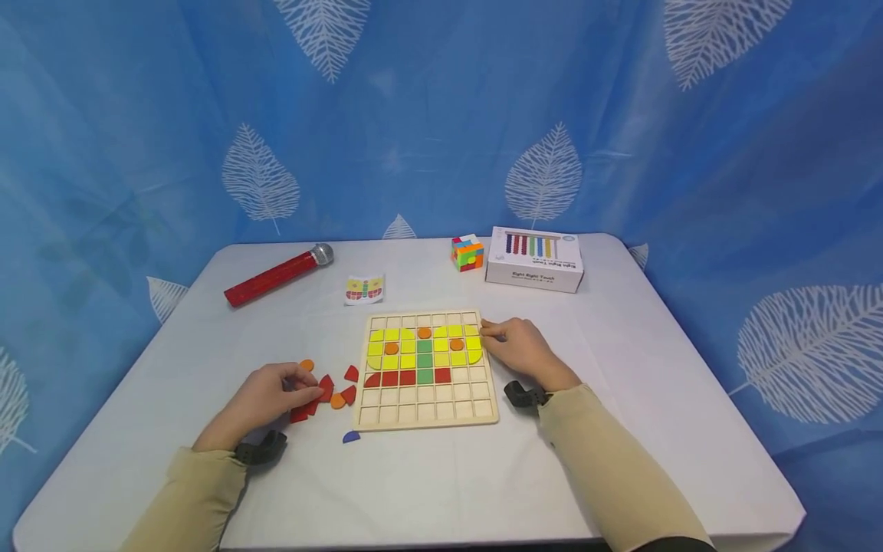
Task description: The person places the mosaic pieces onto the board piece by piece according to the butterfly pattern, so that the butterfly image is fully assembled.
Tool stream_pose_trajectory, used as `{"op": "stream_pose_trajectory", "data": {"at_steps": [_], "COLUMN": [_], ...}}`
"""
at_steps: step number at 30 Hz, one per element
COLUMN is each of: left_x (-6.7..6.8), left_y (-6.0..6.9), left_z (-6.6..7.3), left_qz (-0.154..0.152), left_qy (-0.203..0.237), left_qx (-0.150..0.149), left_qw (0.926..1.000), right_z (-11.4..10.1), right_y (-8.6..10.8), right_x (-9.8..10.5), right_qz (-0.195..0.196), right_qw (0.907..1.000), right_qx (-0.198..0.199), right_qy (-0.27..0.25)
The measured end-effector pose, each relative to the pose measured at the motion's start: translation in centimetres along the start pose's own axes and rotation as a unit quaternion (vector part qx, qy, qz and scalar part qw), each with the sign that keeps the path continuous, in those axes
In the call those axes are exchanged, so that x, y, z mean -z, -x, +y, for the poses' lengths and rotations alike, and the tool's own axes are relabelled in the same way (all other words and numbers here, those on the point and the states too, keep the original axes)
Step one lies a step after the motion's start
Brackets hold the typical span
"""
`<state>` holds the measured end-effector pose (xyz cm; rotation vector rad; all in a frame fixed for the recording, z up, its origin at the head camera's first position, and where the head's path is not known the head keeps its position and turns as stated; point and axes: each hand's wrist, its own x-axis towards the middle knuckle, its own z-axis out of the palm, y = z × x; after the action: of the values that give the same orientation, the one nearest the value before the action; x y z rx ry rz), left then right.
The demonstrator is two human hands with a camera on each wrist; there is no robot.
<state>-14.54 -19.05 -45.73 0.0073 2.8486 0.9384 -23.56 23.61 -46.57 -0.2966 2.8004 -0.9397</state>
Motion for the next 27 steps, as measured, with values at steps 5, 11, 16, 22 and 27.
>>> {"op": "stream_pose_trajectory", "data": {"at_steps": [5,11,16,22,27], "left_x": [-0.3,-0.7,-0.8,-0.6,-0.4], "left_y": [0.0,0.0,0.1,0.1,-0.1], "left_z": [0.5,0.8,1.1,1.1,0.8], "left_qz": [0.018,0.019,0.018,0.025,0.029], "left_qy": [-0.010,-0.003,0.006,0.030,0.076], "left_qx": [-0.001,0.006,0.008,0.018,0.037], "left_qw": [0.9998,0.9998,0.9998,0.9991,0.9960], "right_z": [-0.1,-0.2,-0.2,-0.1,-0.1], "right_y": [0.2,0.2,0.2,0.1,0.1], "right_x": [0.0,0.1,0.2,0.1,0.1], "right_qz": [0.000,0.003,0.006,0.006,0.006], "right_qw": [1.0000,1.0000,1.0000,1.0000,1.0000], "right_qx": [0.003,0.003,0.005,0.005,0.006], "right_qy": [-0.001,0.002,0.005,0.004,0.003]}}
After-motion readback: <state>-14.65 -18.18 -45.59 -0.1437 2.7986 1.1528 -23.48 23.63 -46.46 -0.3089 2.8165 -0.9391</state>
